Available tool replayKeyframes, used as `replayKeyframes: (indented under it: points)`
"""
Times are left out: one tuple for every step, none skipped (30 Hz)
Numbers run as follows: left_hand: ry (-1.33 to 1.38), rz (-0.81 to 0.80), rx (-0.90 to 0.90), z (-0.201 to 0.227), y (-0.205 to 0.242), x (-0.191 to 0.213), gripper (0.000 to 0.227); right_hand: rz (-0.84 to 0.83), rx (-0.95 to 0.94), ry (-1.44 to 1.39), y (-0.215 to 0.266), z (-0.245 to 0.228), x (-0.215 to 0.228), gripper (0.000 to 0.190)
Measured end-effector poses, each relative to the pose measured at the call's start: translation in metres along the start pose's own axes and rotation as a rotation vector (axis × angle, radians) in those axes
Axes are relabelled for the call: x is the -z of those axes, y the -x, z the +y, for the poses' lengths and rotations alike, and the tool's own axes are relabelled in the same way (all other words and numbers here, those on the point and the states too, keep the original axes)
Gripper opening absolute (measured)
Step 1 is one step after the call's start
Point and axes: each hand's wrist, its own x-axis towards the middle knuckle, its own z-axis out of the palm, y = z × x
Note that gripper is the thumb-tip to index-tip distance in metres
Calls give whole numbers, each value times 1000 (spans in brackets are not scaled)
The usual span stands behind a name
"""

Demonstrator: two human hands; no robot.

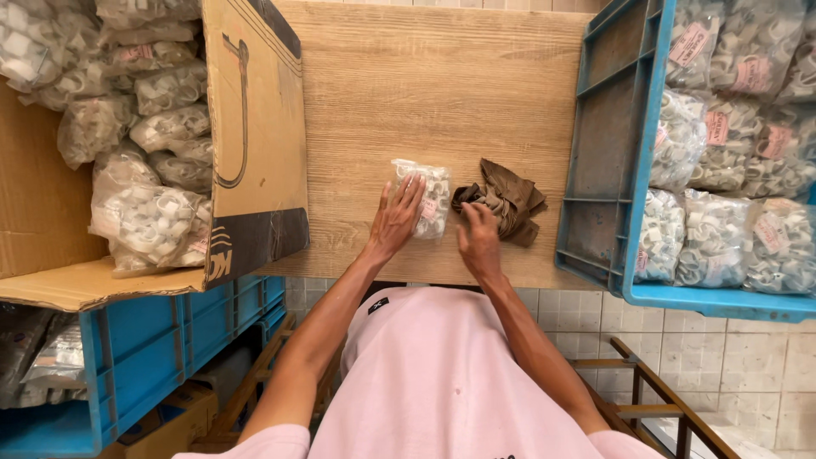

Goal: The person picks up plastic bags containing small white items from a blue bin and a cardboard box, wipes each bag with a cloth, and places them onto a table.

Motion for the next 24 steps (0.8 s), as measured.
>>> replayKeyframes:
  points:
    - [-1, -2, -4, -3, 5, -3, 55, 2, -3, -2, -4, 4, 10, 55]
    - [46, -24, 21, -6, 11, -7, 57, 26, -35, 67, -7, 9, 20, 59]
    - [98, -50, 46, -6, 19, -11, 59, 46, -71, 138, -7, 14, 31, 64]
    - [101, -56, 43, -2, 20, -7, 59, 44, -78, 139, -5, 16, 38, 64]
    - [88, -47, 54, 1, 18, -4, 59, -55, -135, 104, -7, 19, 45, 64]
    - [76, -38, 65, 4, 16, 0, 59, -153, -192, 69, -9, 22, 53, 65]
    - [74, -34, 65, 5, 14, 2, 59, -150, -189, 69, -14, 21, 55, 65]
    - [101, -61, 72, 6, 13, 3, 57, -229, -189, 64, -18, 20, 57, 78]
    - [131, -95, 77, 9, 16, 5, 55, -311, -196, 58, -17, 19, 59, 92]
    - [133, -99, 75, 10, 18, 1, 55, -312, -201, 58, -16, 21, 54, 92]
    - [150, -115, 81, 11, 18, -3, 57, -335, -151, 196, -17, 22, 50, 96]
    - [167, -132, 87, 11, 19, -7, 59, -357, -101, 333, -18, 24, 45, 100]
    - [168, -132, 88, 12, 19, -8, 59, -359, -99, 333, -22, 26, 46, 100]
    - [154, -132, 83, 12, 20, -8, 59, -380, -101, 335, -25, 28, 46, 103]
    - [139, -131, 80, 12, 20, -9, 60, -402, -98, 335, -29, 29, 46, 105]
    - [137, -131, 85, 12, 21, -9, 60, -404, -94, 334, -34, 28, 47, 105]
    - [110, -128, 87, 13, 22, -8, 59, -478, -4, 380, -37, 27, 48, 97]
    - [83, -126, 89, 14, 24, -8, 59, -552, 86, 427, -40, 26, 49, 90]
    - [80, -129, 83, 15, 27, -7, 59, -549, 81, 422, -42, 29, 45, 90]
    - [86, -118, 103, 16, 29, -6, 59, -554, 143, 404, -44, 33, 43, 81]
    - [93, -101, 125, 17, 28, -5, 60, -555, 210, 391, -50, 38, 42, 73]
    - [92, -97, 121, 16, 27, -9, 60, -550, 209, 392, -55, 49, 36, 73]
    - [94, -92, 135, 16, 29, -14, 60, -477, 193, 408, -60, 59, 30, 71]
    - [96, -86, 149, 15, 31, -18, 61, -404, 178, 422, -65, 69, 24, 69]
